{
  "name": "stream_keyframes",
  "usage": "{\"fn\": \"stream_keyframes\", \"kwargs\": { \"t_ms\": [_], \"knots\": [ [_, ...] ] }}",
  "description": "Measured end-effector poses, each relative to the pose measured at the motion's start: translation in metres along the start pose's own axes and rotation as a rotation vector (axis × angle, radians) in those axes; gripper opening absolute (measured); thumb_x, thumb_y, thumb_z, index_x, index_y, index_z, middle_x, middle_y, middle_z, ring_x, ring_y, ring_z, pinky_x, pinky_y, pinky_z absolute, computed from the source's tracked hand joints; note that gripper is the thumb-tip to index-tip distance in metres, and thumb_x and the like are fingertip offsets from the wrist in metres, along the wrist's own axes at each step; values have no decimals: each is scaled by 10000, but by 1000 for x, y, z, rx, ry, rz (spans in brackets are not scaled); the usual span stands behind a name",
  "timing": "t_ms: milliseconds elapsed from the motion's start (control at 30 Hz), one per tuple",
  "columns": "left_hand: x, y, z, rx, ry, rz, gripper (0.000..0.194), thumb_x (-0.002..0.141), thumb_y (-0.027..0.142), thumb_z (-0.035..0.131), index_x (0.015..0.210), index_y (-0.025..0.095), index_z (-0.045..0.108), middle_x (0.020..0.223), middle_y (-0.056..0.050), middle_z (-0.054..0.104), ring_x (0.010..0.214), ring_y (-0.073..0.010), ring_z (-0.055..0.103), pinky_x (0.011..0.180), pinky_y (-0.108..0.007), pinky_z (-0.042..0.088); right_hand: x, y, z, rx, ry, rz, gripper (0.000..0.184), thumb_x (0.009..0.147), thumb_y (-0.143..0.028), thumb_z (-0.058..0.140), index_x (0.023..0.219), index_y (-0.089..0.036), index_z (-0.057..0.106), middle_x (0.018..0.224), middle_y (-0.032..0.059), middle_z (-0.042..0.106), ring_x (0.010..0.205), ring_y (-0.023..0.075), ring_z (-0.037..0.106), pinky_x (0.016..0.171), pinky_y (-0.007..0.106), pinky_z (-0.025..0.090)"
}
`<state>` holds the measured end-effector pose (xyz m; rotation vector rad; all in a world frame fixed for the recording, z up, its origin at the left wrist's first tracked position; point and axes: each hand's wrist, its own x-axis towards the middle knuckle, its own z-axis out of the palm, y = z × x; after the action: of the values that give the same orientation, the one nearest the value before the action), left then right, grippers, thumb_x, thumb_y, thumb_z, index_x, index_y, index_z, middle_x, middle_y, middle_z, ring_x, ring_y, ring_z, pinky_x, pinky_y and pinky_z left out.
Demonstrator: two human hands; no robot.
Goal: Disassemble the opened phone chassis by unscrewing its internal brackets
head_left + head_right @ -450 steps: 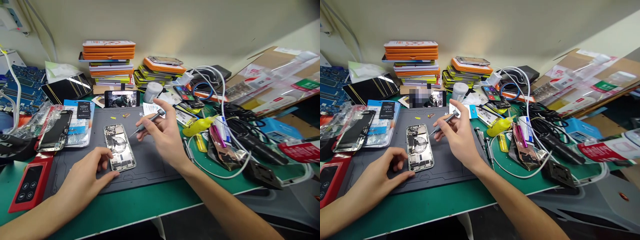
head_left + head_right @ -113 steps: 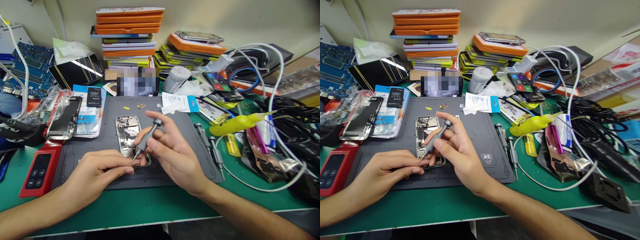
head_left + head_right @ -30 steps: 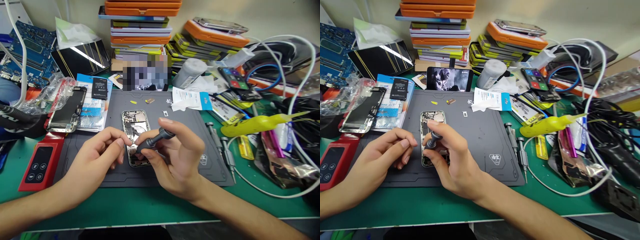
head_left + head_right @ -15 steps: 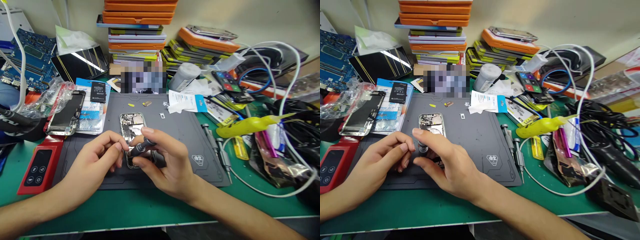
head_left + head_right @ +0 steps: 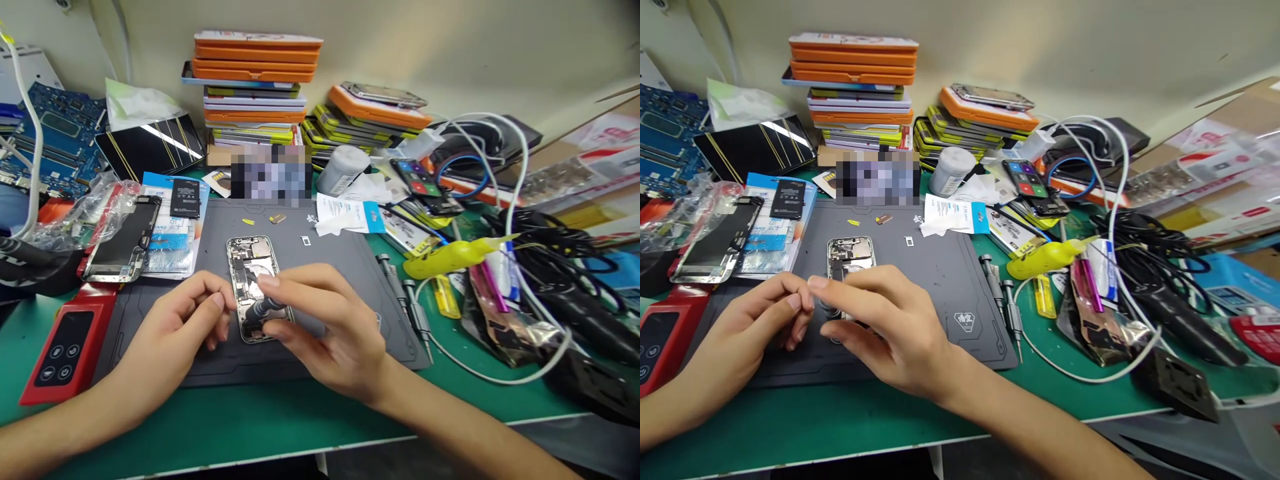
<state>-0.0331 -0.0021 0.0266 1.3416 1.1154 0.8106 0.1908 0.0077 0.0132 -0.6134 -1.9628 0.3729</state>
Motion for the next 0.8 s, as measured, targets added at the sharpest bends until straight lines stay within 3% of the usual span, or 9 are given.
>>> {"fn": "stream_keyframes", "kwargs": {
  "t_ms": [300, 567, 667, 800],
  "knots": [
    [0, 1, -1, 26, 1, -8, 233, 1051, 374, 545, 899, 224, 637, 680, 45, 583, 608, -114, 533, 600, -228, 448, 1, 0, 1, 105, -33, 9, 605, 1014, -47, 589, 1552, -320, 550, 1218, 74, 820, 1048, 222, 795, 890, 400, 670],
    [-3, -4, -3, 41, -26, -3, 238, 1082, 390, 535, 944, 232, 649, 708, 43, 599, 627, -112, 543, 607, -218, 449, -5, 7, 11, 64, -64, -22, 691, 1011, -77, 643, 1622, -299, 410, 1294, 94, 789, 1067, 225, 784, 928, 392, 659],
    [-3, -4, -3, 59, -42, -20, 254, 1088, 418, 531, 968, 231, 655, 724, 35, 614, 639, -118, 553, 615, -224, 458, -6, 6, 8, 94, 16, -14, 688, 1006, -82, 645, 1614, -305, 414, 1309, 100, 757, 1030, 222, 765, 906, 403, 651],
    [-5, -1, -1, 184, -51, -8, 277, 1092, 452, 534, 996, 237, 680, 775, 17, 654, 686, -137, 589, 644, -243, 476, -2, 6, -6, 96, 256, 230, 557, 1056, -201, 575, 1571, -374, 451, 1146, 47, 676, 933, 209, 689, 813, 389, 610]
  ]
}}
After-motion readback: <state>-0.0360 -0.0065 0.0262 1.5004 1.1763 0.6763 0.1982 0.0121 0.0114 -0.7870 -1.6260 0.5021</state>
